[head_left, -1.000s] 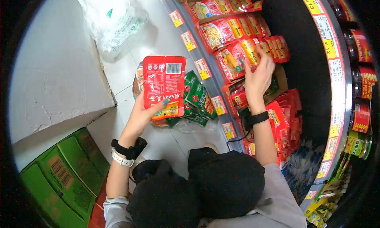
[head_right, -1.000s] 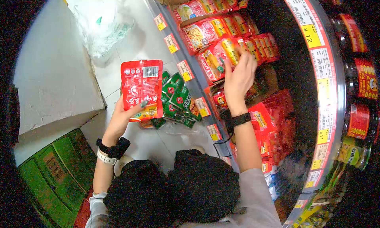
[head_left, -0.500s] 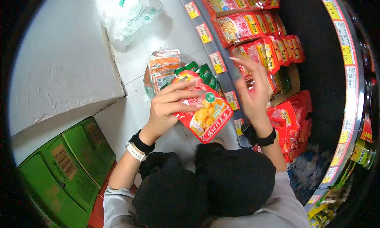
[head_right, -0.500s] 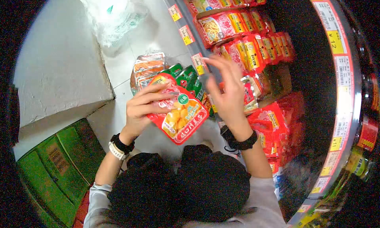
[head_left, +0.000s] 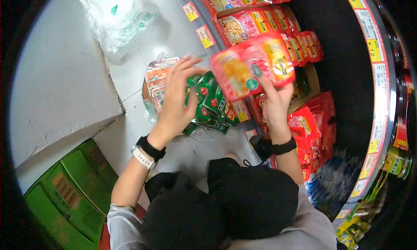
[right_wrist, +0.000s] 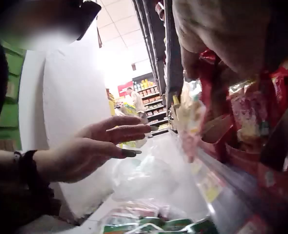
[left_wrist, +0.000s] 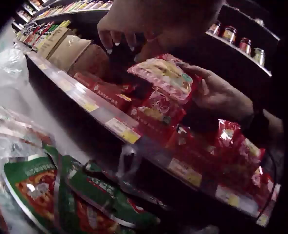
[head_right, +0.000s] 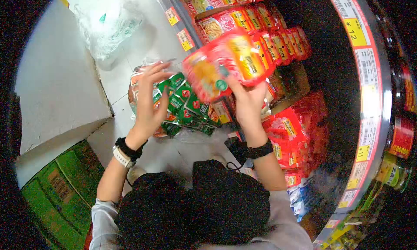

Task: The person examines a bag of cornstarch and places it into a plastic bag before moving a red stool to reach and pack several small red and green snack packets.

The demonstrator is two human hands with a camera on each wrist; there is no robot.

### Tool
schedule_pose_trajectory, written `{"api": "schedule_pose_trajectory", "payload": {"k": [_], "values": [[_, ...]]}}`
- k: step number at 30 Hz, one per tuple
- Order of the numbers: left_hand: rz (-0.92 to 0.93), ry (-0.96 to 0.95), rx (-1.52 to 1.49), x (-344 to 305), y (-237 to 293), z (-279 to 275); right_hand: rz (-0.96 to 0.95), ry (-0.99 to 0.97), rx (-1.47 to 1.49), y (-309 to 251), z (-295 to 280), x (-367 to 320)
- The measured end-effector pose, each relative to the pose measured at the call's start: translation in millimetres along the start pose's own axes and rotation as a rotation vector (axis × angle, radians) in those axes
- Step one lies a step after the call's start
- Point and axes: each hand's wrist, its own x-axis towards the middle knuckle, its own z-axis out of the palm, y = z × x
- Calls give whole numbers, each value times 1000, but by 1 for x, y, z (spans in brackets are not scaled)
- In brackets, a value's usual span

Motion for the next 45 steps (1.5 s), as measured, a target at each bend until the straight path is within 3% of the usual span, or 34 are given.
{"api": "schedule_pose_trajectory", "payload": {"k": [4,7,9,11,13,19,20,21,23,27,31,36,39,45], "values": [[95,-160,-12,28,-14,46,-252,277,-289,13,-25,22],[194,-229,-13,42,-20,85,-252,335,-368,21,-39,36],[223,-292,33,43,-19,107,-249,275,-335,22,-36,42],[224,-251,-11,38,-20,123,-330,278,-717,23,-31,36],[132,-284,158,32,-22,127,-208,220,-985,24,-26,26],[310,-375,407,37,-24,120,-603,211,-830,4,-26,37],[328,-368,422,38,-23,119,-712,157,-1203,-8,-30,37],[345,-363,438,38,-23,118,-711,155,-1200,-9,-32,39],[342,-369,425,41,-24,118,-741,8,-1500,-7,-35,42],[315,-400,418,43,-20,119,-562,-8,-1237,16,-40,41],[380,-299,405,46,-22,117,-583,-45,-1364,15,-49,35],[350,-366,412,41,-22,117,-651,20,-1374,24,-48,36],[370,-356,424,44,-21,114,-579,-80,-1650,21,-48,23],[330,-333,367,37,-7,107,-431,-226,-1609,-7,-42,7]]}}
